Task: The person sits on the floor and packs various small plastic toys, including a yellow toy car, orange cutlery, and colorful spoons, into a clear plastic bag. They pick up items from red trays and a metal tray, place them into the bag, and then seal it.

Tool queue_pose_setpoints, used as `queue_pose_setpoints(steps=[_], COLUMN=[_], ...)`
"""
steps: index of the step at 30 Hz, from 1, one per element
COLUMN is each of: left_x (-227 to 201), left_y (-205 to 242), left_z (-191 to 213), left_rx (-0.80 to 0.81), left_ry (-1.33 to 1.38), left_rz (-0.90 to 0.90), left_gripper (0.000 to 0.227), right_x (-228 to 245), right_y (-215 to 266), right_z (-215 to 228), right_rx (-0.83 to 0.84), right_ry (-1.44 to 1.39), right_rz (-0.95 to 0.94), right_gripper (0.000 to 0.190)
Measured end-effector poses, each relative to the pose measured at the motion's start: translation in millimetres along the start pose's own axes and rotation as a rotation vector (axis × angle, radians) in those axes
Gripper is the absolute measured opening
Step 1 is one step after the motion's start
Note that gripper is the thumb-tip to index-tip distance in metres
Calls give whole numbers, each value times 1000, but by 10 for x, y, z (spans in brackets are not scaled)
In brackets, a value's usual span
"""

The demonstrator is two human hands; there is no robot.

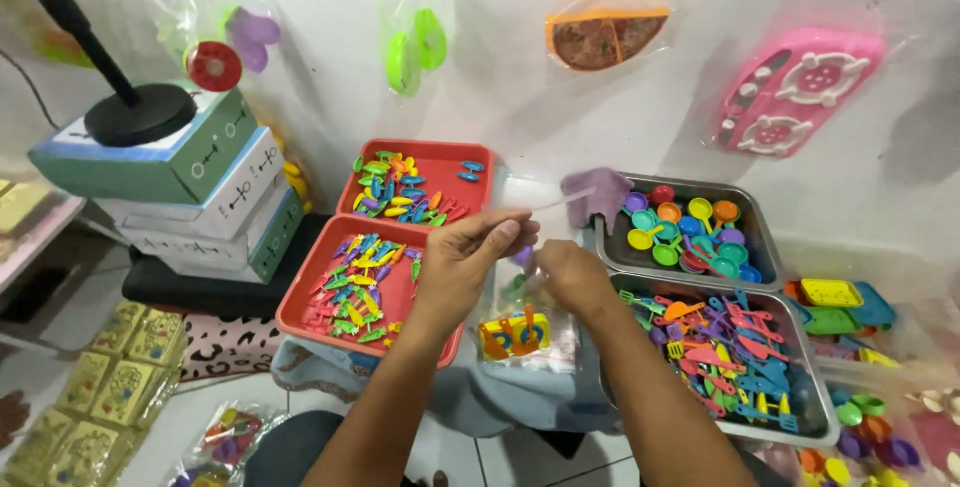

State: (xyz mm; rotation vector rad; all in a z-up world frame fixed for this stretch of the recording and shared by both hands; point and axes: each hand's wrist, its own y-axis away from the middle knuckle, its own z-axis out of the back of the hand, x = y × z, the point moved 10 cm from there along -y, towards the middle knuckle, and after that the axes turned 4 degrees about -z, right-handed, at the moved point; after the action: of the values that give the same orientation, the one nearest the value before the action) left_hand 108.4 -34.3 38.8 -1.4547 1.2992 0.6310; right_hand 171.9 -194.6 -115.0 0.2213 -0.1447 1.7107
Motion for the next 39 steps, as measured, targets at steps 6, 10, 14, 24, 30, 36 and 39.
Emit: queue_pose_setpoints(steps=[6, 10, 14, 24, 30, 36, 39], left_x=[-92, 3, -111, -104, -33, -21, 42], left_y=[43, 54, 89, 150, 162, 156, 169], left_z=[19, 119, 175, 86, 84, 120, 130], left_rx=[-21, -65, -47, 100, 100, 69, 40], left_ry=[2, 4, -18, 129, 226, 184, 160], left_rz=[-86, -79, -73, -47, 5, -37, -20], left_gripper=[18, 20, 18, 20, 23, 24, 24], right_x=[10, -238, -239, 1114, 1234, 1188, 1145], right_y=[229, 396, 1082, 1444, 1628, 1590, 1514], right_z=[579, 1267, 2218, 2388, 2559, 2508, 2474], right_rx=[-73, -297, -734, -605, -845, -771, -713], right_ry=[-291, -433, -969, -595, -367, -311, -322], right_rz=[-97, -138, 222, 352, 317, 326, 272], right_gripper=[18, 21, 17, 29, 26, 26, 27])
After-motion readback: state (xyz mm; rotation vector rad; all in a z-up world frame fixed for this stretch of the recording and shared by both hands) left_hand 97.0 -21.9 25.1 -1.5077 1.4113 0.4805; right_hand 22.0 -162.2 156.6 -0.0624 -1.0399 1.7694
